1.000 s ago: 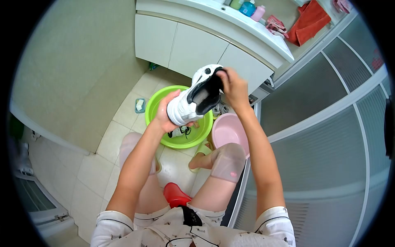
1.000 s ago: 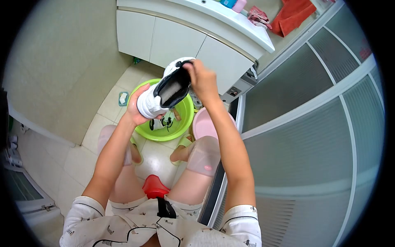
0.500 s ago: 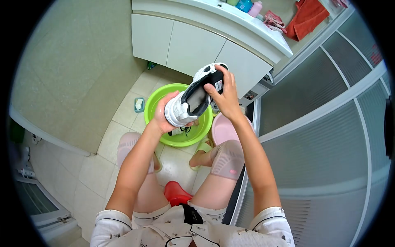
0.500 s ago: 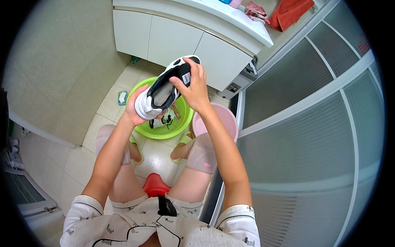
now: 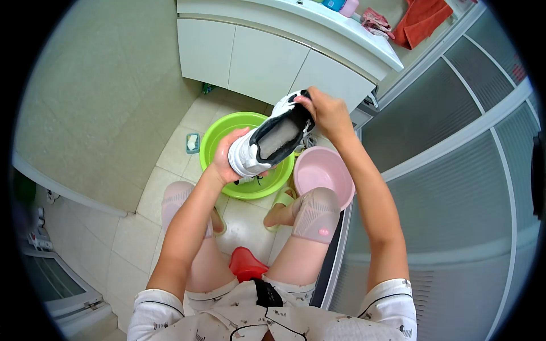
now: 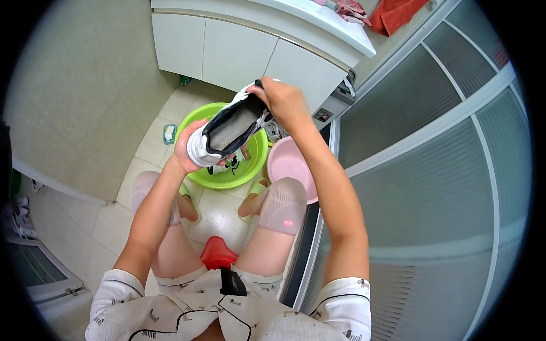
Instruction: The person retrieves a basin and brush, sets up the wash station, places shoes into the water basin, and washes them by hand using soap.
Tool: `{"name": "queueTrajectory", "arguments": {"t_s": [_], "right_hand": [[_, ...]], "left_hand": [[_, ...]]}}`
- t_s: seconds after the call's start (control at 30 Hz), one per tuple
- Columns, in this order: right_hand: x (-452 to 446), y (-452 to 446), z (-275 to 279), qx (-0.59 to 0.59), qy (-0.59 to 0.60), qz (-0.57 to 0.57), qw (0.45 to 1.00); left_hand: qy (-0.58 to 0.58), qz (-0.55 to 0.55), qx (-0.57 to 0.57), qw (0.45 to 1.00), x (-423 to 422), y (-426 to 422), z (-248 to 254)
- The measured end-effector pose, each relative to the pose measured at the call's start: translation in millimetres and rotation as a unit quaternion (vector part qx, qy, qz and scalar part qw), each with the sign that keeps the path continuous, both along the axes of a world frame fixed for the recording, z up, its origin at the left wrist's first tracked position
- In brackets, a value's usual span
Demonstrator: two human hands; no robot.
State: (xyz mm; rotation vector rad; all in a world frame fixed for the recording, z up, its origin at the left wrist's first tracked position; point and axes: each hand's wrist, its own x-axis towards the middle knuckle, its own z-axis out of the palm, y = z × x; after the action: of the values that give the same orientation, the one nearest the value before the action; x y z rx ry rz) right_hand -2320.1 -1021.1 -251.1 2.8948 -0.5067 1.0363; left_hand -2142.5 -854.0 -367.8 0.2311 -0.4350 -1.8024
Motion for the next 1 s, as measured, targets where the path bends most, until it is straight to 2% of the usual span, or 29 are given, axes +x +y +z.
{"name": "queueTrajectory", "arguments": {"t_s": [0.03, 0.07, 0.17, 0.2, 0.23, 0.3, 0.4, 0.47, 0.57, 0.6, 0.63, 0.7, 0.73, 0.83, 0.87, 0.97, 1.0], "right_hand": [[-2, 0, 2, 0.016, 0.033, -0.048, 0.998], [0, 0, -2, 0.014, -0.033, -0.046, 0.998], [9, 24, -4, 0.067, -0.064, -0.184, 0.979], [14, 32, -7, 0.111, -0.079, -0.168, 0.976], [18, 43, -26, 0.167, -0.146, -0.137, 0.965], [28, 63, -63, 0.275, -0.179, -0.091, 0.94], [41, 105, -79, 0.388, -0.175, -0.059, 0.903], [38, 133, -70, 0.401, -0.149, -0.034, 0.903], [30, 149, -64, 0.387, -0.114, -0.058, 0.913], [32, 146, -52, 0.419, -0.152, -0.054, 0.893], [35, 128, -51, 0.521, -0.168, -0.059, 0.835], [49, 108, -51, 0.488, -0.323, -0.059, 0.809], [51, 111, -46, 0.468, -0.307, -0.096, 0.823], [43, 141, -45, 0.381, -0.126, -0.127, 0.907], [35, 147, -59, 0.302, -0.077, -0.121, 0.942], [6, 166, -61, 0.455, -0.014, -0.004, 0.89], [-3, 160, -73, 0.404, -0.03, 0.065, 0.912]], "left_hand": [[-0.007, 0.011, 0.0, 1.0, 1, 0, -4], [0.002, 0.006, 0.004, 1.0, 1, -1, -5], [0.005, 0.028, 0.021, 0.999, -6, 0, 2], [0.003, 0.053, 0.028, 0.998, -9, -1, 3], [0.0, 0.069, 0.023, 0.997, -9, -3, 0], [-0.008, 0.099, 0.016, 0.995, -10, -8, -11], [-0.051, 0.169, 0.037, 0.984, -8, -15, -21], [-0.059, 0.176, 0.014, 0.983, -1, -13, -22], [-0.103, 0.21, -0.019, 0.972, -9, -7, -3], [-0.125, 0.212, -0.024, 0.969, -9, -7, -7], [-0.156, 0.218, -0.032, 0.963, -12, -6, -4], [-0.221, 0.227, -0.05, 0.947, -20, -3, 2], [-0.18, 0.213, -0.027, 0.96, -21, -6, -5], [-0.117, 0.205, -0.006, 0.972, -13, -4, -8], [-0.087, 0.192, -0.034, 0.977, -7, -1, -4], [-0.06, 0.155, -0.074, 0.983, 6, 6, 7], [-0.029, 0.127, -0.069, 0.989, 5, 9, 8]]}}
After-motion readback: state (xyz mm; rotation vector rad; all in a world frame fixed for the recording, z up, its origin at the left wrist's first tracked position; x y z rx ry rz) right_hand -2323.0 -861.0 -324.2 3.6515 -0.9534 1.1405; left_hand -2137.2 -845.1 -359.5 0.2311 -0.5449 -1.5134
